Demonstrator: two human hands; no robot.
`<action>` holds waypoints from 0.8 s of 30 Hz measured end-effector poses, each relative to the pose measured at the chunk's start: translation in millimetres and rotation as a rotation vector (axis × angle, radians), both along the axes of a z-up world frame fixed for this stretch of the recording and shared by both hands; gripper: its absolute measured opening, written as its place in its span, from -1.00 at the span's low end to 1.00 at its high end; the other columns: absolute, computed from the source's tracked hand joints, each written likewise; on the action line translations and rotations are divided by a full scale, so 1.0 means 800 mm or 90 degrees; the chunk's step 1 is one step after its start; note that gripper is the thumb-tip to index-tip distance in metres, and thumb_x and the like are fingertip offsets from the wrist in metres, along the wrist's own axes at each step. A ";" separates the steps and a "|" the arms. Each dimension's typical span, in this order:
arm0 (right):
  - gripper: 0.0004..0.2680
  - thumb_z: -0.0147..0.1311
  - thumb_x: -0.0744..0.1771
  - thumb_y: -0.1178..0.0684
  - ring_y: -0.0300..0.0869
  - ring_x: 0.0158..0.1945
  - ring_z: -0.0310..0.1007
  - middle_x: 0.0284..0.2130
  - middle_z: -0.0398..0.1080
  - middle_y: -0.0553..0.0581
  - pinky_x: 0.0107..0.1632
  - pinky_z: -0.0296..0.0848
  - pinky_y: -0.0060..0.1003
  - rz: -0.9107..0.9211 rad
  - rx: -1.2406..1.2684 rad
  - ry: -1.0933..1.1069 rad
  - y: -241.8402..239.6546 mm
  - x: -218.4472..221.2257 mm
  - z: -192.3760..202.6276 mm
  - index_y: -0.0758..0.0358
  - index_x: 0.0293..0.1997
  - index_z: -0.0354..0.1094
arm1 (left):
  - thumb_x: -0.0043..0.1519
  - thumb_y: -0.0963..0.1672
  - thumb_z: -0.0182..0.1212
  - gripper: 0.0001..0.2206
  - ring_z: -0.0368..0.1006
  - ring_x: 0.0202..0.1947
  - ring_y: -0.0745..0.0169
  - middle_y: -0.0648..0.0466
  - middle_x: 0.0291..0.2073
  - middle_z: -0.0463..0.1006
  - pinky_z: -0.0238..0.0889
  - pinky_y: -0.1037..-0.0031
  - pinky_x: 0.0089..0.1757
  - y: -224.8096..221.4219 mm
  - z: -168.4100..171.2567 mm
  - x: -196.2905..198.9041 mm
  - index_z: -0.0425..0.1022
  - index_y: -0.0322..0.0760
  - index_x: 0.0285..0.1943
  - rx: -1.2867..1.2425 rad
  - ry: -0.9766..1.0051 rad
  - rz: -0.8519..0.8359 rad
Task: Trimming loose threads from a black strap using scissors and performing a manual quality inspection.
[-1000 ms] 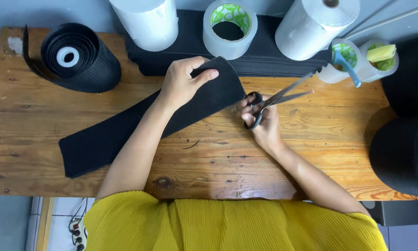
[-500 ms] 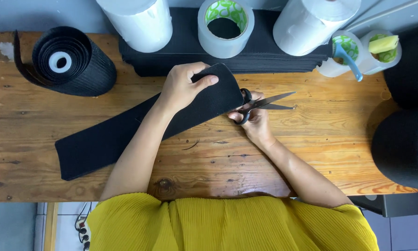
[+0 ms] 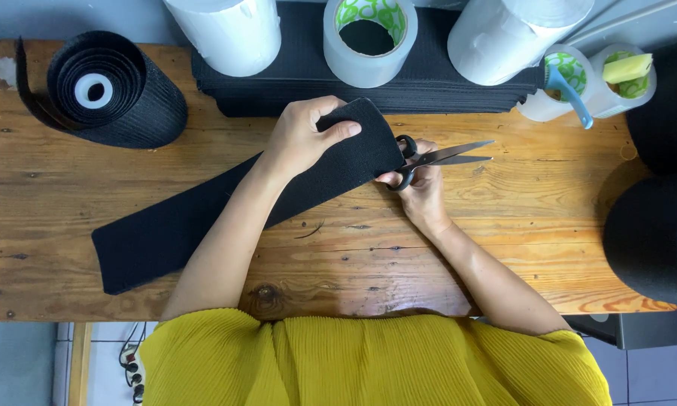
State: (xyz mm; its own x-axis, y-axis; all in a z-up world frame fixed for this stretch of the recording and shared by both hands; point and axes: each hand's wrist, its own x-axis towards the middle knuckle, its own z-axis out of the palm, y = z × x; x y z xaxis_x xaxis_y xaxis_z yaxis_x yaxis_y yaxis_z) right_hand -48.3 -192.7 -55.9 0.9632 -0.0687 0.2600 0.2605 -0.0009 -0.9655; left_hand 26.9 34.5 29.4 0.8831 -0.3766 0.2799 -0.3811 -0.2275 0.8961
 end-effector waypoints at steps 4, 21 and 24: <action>-0.58 0.43 0.23 0.09 -0.28 -0.10 0.32 -0.15 0.29 0.11 -0.05 0.36 -0.48 0.000 -0.018 -0.014 0.000 0.001 -0.004 0.30 0.02 0.17 | 0.26 -0.08 0.38 -0.83 0.49 -0.45 0.30 0.00 -0.50 0.60 0.35 0.49 -0.40 0.001 -0.005 0.000 0.62 -0.26 -0.14 -0.007 0.005 -0.003; -0.66 0.25 0.32 -0.02 -0.05 -0.28 0.57 -0.24 0.45 0.28 -0.21 0.51 -0.21 0.099 -0.083 0.028 -0.012 -0.020 0.024 0.40 0.02 0.19 | 0.28 -0.07 0.37 -0.83 0.55 -0.44 0.22 0.00 -0.52 0.59 0.39 0.48 -0.39 0.031 0.001 0.009 0.63 -0.26 -0.14 0.034 -0.066 0.042; -0.69 0.24 0.33 -0.03 -0.11 -0.31 0.55 -0.28 0.49 0.24 -0.26 0.37 -0.34 0.088 -0.165 0.040 -0.014 -0.023 0.043 0.36 0.00 0.22 | 0.28 -0.08 0.37 -0.81 0.58 -0.41 0.15 -0.08 -0.49 0.60 0.39 0.41 -0.37 0.032 0.013 0.004 0.63 -0.30 -0.12 0.025 -0.065 0.040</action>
